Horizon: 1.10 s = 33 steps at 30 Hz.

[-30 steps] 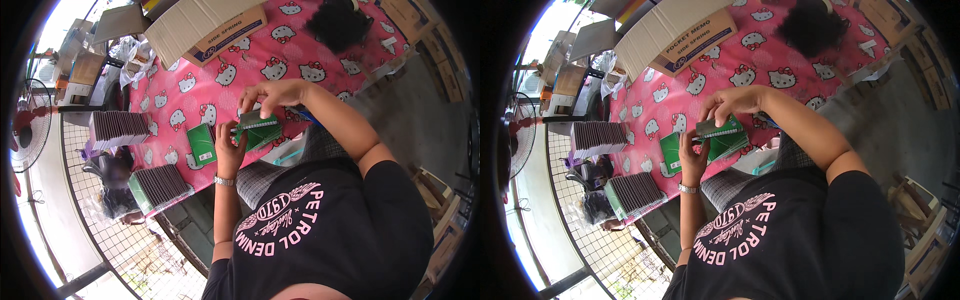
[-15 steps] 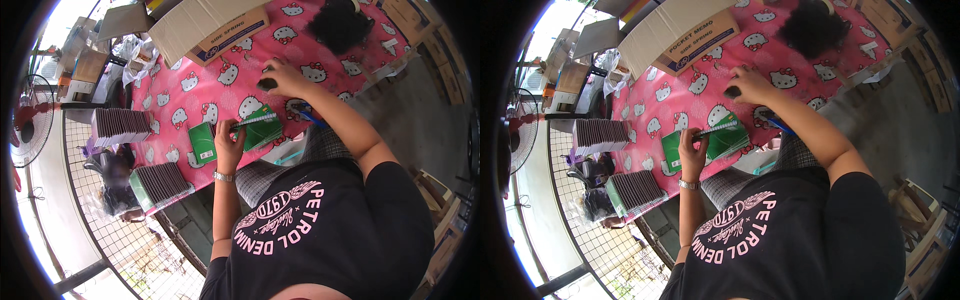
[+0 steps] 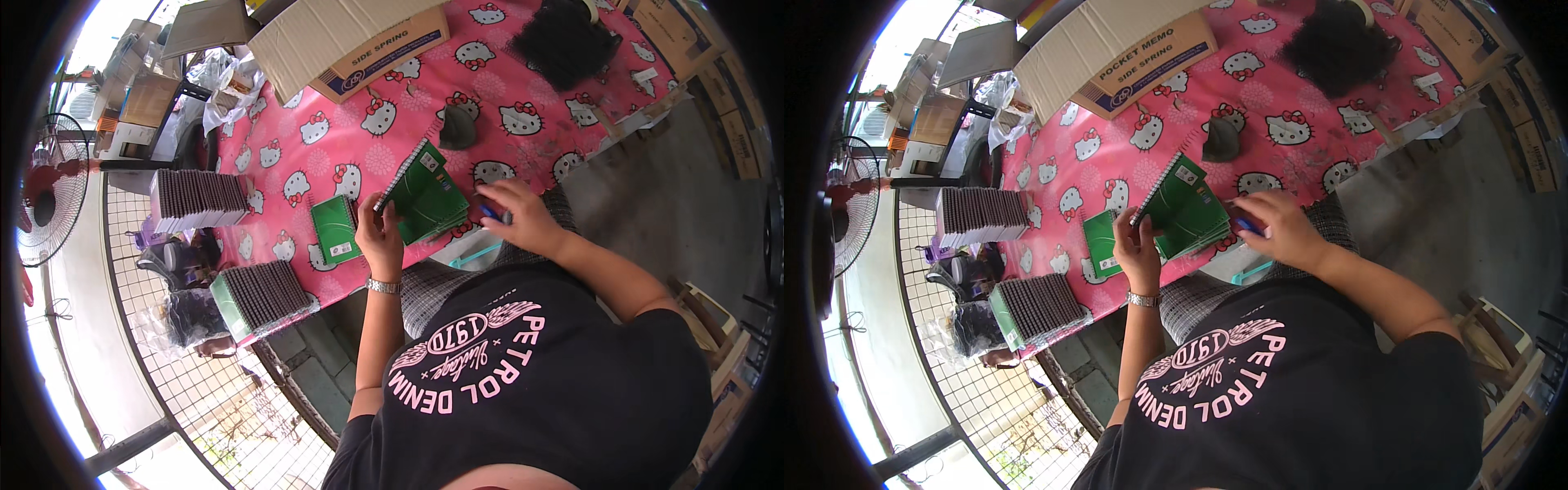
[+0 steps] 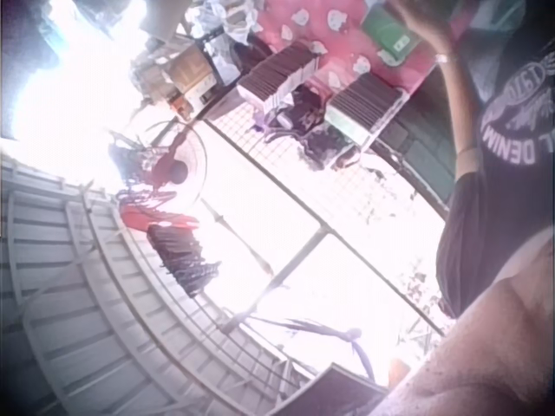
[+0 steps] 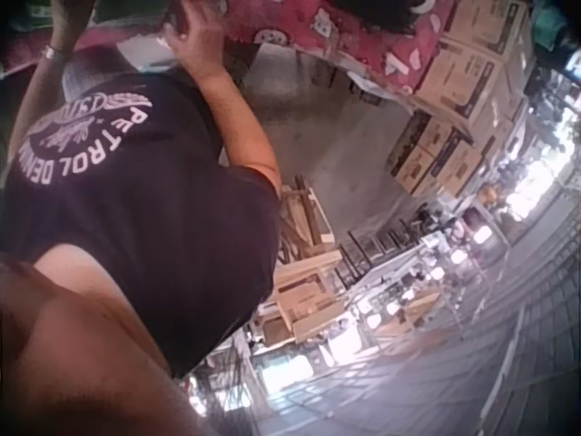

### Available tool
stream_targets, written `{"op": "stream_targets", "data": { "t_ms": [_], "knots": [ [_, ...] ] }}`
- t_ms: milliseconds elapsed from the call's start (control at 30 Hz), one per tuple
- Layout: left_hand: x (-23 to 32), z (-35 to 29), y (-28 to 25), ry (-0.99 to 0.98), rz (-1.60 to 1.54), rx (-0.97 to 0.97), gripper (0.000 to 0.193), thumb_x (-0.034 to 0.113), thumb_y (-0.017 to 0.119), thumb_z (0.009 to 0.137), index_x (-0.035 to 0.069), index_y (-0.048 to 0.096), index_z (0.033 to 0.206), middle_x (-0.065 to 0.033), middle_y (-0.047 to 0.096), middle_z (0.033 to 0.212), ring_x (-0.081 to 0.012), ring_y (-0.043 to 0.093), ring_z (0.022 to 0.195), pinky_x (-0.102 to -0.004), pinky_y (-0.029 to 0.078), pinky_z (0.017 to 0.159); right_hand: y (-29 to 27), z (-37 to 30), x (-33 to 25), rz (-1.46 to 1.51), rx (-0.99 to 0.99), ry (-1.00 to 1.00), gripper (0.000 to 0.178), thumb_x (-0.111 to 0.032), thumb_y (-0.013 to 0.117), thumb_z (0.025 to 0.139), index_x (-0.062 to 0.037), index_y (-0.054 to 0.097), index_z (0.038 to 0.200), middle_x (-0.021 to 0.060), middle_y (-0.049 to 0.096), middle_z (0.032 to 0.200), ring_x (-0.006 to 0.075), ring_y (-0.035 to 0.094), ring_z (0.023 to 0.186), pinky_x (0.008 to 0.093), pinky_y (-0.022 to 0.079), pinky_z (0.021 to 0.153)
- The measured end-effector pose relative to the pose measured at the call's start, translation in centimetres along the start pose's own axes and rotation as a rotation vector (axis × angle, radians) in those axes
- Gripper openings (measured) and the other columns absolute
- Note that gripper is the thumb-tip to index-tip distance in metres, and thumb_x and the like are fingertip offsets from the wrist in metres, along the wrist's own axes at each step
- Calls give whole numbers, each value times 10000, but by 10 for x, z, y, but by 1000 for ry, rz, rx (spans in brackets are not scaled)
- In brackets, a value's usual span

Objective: The person picks up green notebooks, aligns their spiral bindings, and stacks them into small bundles by hand before placing the stacks on a table.

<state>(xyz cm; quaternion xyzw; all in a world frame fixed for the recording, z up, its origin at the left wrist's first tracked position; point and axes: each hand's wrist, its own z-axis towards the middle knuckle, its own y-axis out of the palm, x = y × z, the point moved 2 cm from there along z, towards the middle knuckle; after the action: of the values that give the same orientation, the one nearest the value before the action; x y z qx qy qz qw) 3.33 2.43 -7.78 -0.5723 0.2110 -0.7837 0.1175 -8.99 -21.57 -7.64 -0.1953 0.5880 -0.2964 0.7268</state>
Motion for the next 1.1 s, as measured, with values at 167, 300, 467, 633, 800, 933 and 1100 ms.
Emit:
{"op": "stream_targets", "data": {
  "t_ms": [167,300,467,633,800,933,1100],
  "knots": [
    [-12,-1,-1,-58,-189,2,195,31,614,959,-18,577,1144,-63,653,884,-93,641,746,-235,522,640,21,38,-49,127,-56,-280,530,-188,746,771,-36,596,1256,132,604,1190,312,549,1130,425,428,1006],
    [-2,-2,4,39,-228,90,145,3,632,939,-31,612,1078,-64,666,892,-109,658,835,-242,531,710,38,52,-62,56,-43,-371,549,-179,747,763,-44,587,1271,126,589,1222,311,547,1135,431,433,1013],
    [-27,-7,-2,-80,-268,21,151,-63,618,907,-51,629,1057,-71,674,944,-129,665,849,-254,529,769,45,60,-71,2,-27,-359,539,-184,749,762,-40,591,1257,120,597,1213,306,553,1129,427,437,1009],
    [-25,-8,1,-26,-297,72,179,-94,619,872,-65,629,1049,-78,672,954,-125,649,839,-255,524,757,51,63,-73,-91,-14,-370,403,-178,714,802,-5,646,1161,109,646,1104,237,597,1060,358,475,933],
    [-16,-11,-7,170,-13,127,158,-57,615,902,-60,629,1060,-91,669,970,-141,653,831,-266,549,722,58,64,-64,1036,-463,423,315,-176,658,912,5,644,1169,126,698,1038,129,634,954,301,498,851],
    [-26,-13,-30,-238,-489,387,151,16,600,945,-55,625,1076,-123,655,1005,-160,668,832,-276,583,586,38,59,-49,392,-161,-2,365,-197,721,825,-39,641,1145,137,647,1062,268,628,995,391,493,877],
    [-83,-26,-105,-399,-248,537,215,81,637,945,-43,605,1117,-120,664,976,-184,661,776,-282,549,538,10,41,35,-284,6,-59,362,-214,750,771,-71,624,1078,114,590,1052,309,587,1006,429,483,876]
  ]
}}
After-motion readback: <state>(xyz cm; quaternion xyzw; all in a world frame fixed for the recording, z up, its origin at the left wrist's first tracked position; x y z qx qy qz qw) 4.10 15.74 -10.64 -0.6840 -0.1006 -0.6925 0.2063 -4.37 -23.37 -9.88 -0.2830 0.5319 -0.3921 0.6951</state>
